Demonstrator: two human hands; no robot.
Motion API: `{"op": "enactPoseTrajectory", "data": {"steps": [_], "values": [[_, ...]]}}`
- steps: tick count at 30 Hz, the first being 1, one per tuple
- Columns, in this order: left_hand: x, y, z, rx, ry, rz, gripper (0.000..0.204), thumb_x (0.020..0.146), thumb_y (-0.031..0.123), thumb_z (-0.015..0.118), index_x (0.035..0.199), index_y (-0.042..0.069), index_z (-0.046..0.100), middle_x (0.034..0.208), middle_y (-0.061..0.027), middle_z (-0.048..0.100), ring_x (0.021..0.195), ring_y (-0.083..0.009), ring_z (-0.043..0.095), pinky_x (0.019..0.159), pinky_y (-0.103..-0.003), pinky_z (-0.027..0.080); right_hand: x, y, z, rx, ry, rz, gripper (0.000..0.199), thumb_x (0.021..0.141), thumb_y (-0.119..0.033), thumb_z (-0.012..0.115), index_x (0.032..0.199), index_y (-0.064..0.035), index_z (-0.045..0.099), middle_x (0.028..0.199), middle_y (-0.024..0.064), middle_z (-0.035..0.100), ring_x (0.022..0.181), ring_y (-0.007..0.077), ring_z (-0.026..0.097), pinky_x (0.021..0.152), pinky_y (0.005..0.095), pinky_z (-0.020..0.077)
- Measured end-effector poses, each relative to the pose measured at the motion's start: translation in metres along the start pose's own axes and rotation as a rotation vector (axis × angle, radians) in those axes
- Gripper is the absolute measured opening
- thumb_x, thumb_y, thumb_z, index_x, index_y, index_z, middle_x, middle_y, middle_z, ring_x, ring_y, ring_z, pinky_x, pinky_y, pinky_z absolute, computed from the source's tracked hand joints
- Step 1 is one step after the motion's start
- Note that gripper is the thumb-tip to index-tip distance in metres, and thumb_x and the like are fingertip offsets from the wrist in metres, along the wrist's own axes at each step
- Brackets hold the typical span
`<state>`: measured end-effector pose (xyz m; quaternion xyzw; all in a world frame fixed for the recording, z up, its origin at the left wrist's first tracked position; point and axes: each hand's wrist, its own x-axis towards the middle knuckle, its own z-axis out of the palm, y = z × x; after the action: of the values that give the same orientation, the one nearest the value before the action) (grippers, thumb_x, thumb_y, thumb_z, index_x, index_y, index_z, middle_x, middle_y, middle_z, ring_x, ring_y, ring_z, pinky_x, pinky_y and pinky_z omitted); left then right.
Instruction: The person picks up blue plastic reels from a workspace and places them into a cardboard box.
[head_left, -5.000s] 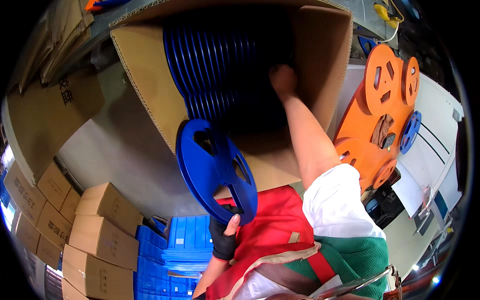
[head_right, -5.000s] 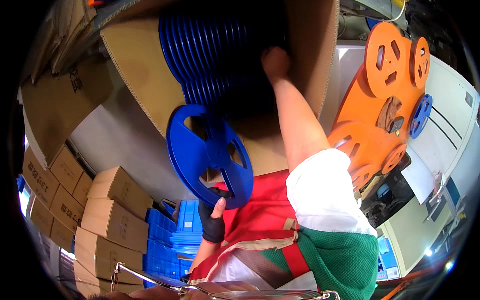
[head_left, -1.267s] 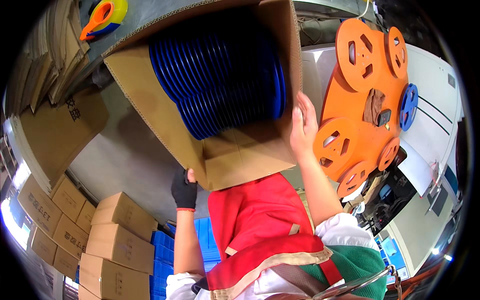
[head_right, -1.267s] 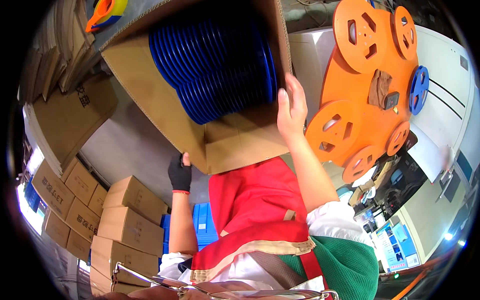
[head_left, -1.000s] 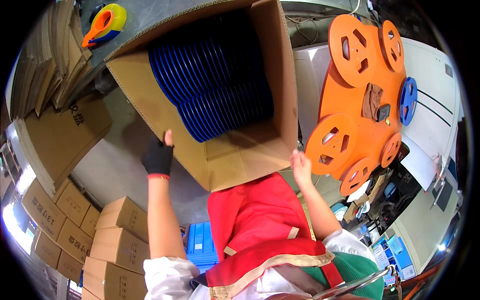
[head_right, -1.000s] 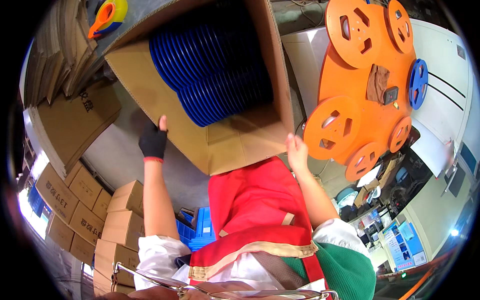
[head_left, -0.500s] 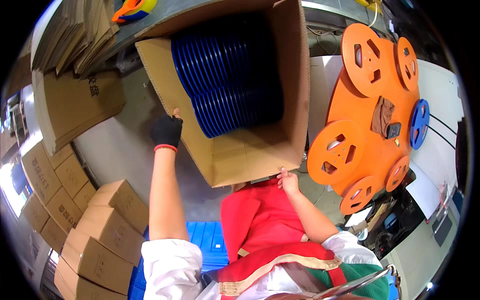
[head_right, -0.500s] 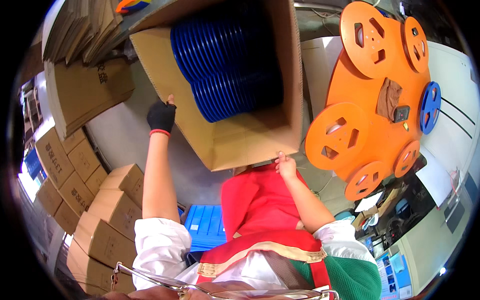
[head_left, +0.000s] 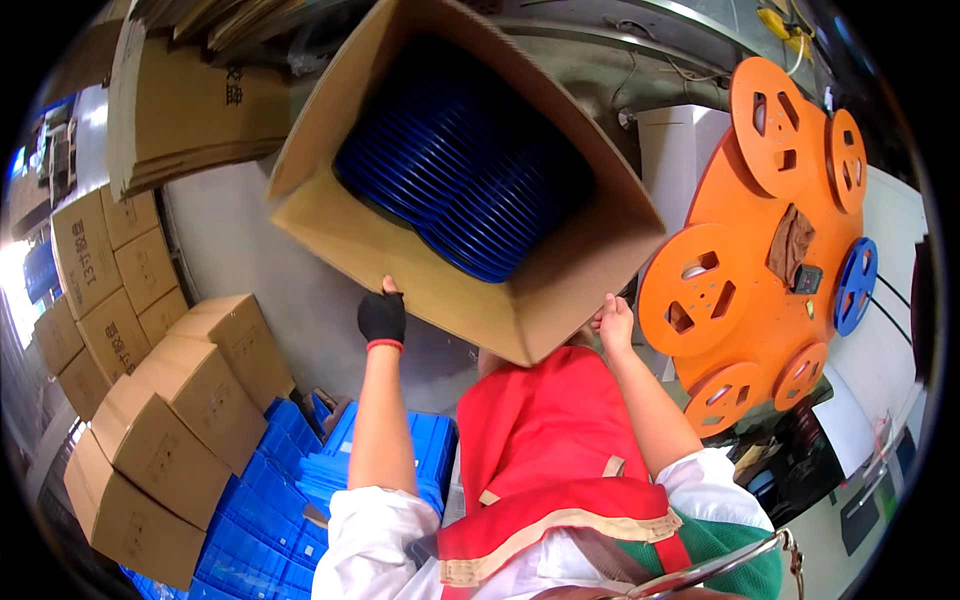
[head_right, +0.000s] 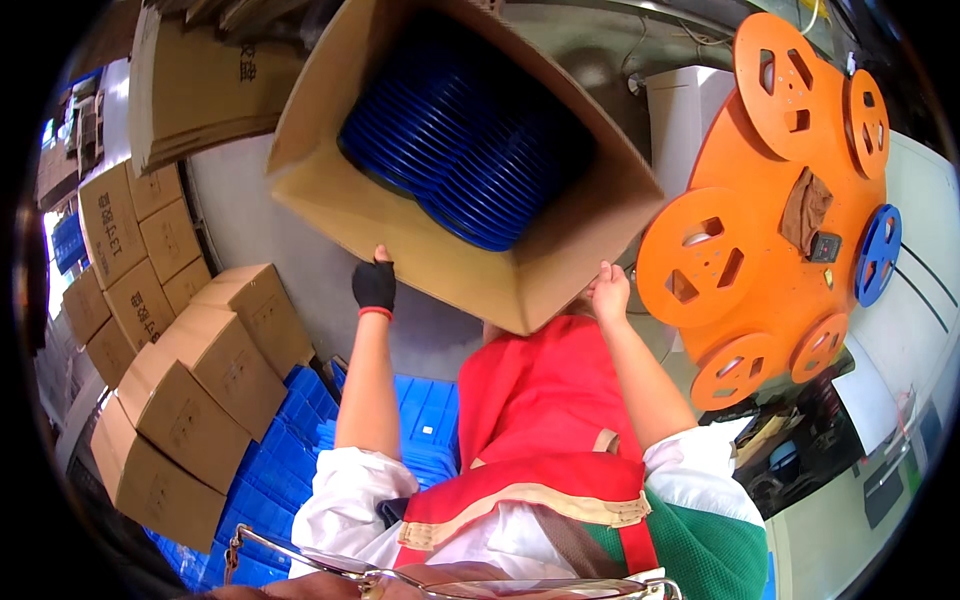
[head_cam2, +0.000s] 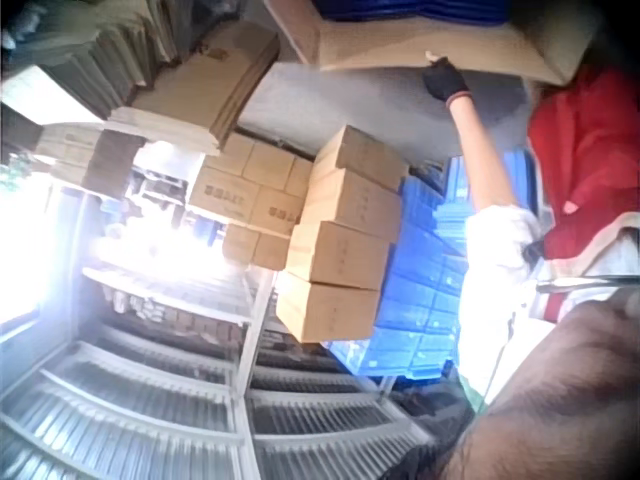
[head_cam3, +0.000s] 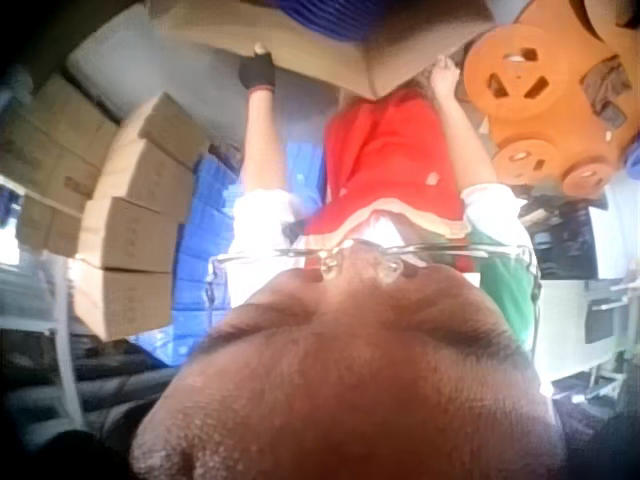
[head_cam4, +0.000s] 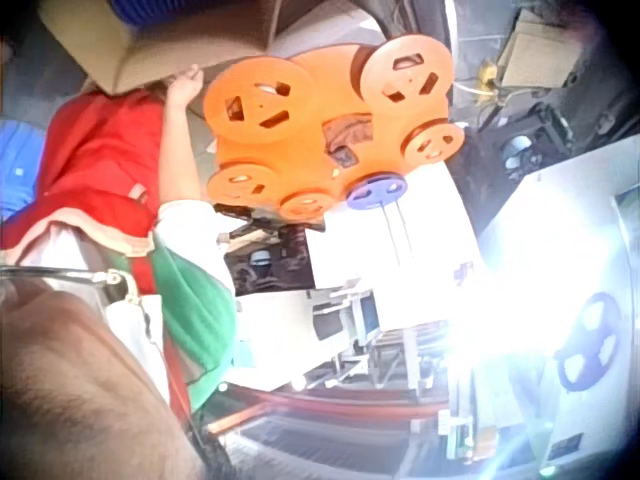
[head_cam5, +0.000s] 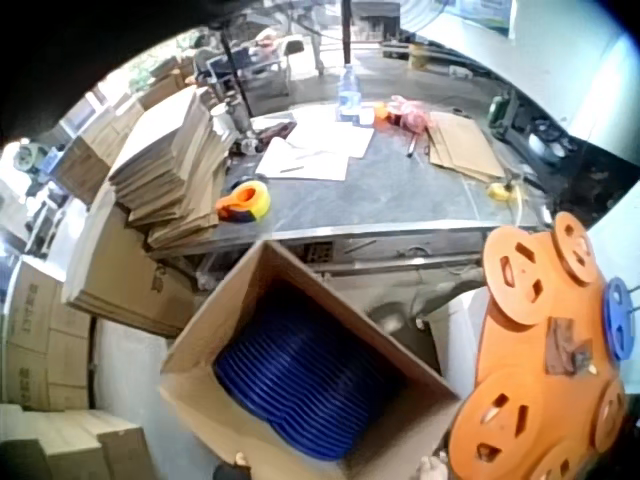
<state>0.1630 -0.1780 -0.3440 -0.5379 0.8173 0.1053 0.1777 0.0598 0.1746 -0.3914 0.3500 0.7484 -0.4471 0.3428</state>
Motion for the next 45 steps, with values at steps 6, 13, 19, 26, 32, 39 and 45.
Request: {"op": "enactPoseTrajectory", "data": {"steps": [6,13,19,26,32,39,45], "values": [[-0.05,-0.095,0.082,-0.789,-0.295,-0.376,0.055,0.089,0.046,0.043,0.058,0.002,0.056,0.05,-0.013,0.055,0.043,-0.0246,0.054,0.042,-0.037,0.041,-0.038,0.035,-0.005,-0.089,-0.04,-0.199,0.028,0.091,-0.023,0.049,0.106,0.0004,0.053,0.072,0.0047,0.054,0.059,0.0097,0.052,0.054,0.0227,0.0443],[-0.154,-0.208,0.085,-0.638,-0.709,-0.15,0.056,0.086,0.054,0.046,0.08,0.001,0.065,0.063,-0.0127,0.063,0.057,-0.0195,0.061,0.057,-0.032,0.047,-0.071,0.048,-0.05,-0.234,-0.308,-0.064,0.024,0.089,-0.019,0.052,0.106,-0.002,0.054,0.078,0.0052,0.059,0.062,0.01,0.055,0.058,0.0237,0.0462],[-0.177,-0.218,0.044,-0.883,-0.703,-0.228,0.035,0.085,0.039,0.057,0.084,0.004,0.06,0.062,-0.0055,0.057,0.051,-0.0142,0.053,0.047,-0.028,0.041,-0.081,0.025,-0.08,-0.28,-0.294,-0.195,0.023,0.086,-0.017,0.054,0.098,0.0015,0.057,0.079,0.0086,0.061,0.065,0.0131,0.058,0.06,0.0274,0.0489],[-0.175,-0.202,0.08,-1.427,-0.789,-0.294,0.024,0.085,0.027,0.059,0.07,0.01,0.049,0.054,-0.0021,0.046,0.041,-0.0144,0.043,0.036,-0.029,0.033,-0.051,-0.038,-0.153,-0.579,-0.162,-0.545,0.024,0.084,-0.023,0.055,0.096,-0.0026,0.06,0.086,0.0123,0.062,0.083,0.023,0.06,0.077,0.0339,0.047],[-0.289,-0.11,0.061,-0.541,-0.481,0.015,0.028,0.084,0.029,0.056,0.076,0.003,0.058,0.061,-0.0134,0.058,0.051,-0.0284,0.056,0.045,-0.038,0.043,0.048,-0.033,-0.344,-0.594,0.444,-0.643,0.024,0.08,-0.022,0.059,0.094,-0.002,0.062,0.094,0.0166,0.06,0.086,0.0288,0.059,0.077,0.0364,0.0473],[-0.345,-0.044,0.061,0.023,-0.479,0.234,0.029,0.084,0.031,0.056,0.079,0.003,0.061,0.067,-0.0173,0.06,0.059,-0.0337,0.058,0.052,-0.041,0.045,0.17,-0.05,-0.552,-0.472,0.696,-0.191,0.029,0.082,-0.023,0.055,0.096,0.0017,0.06,0.094,0.0236,0.06,0.092,0.0354,0.057,0.08,0.0413,0.0455],[-0.377,-0.006,0.01,0.115,-0.516,0.081,0.034,0.082,0.036,0.053,0.086,0.005,0.065,0.081,-0.0222,0.061,0.082,-0.0406,0.058,0.07,-0.046,0.046,0.283,-0.034,-0.611,-0.697,0.899,-0.429,0.035,0.074,-0.02,0.059,0.098,0.0045,0.054,0.097,0.0253,0.057,0.091,0.0389,0.054,0.081,0.044,0.0424]]}}
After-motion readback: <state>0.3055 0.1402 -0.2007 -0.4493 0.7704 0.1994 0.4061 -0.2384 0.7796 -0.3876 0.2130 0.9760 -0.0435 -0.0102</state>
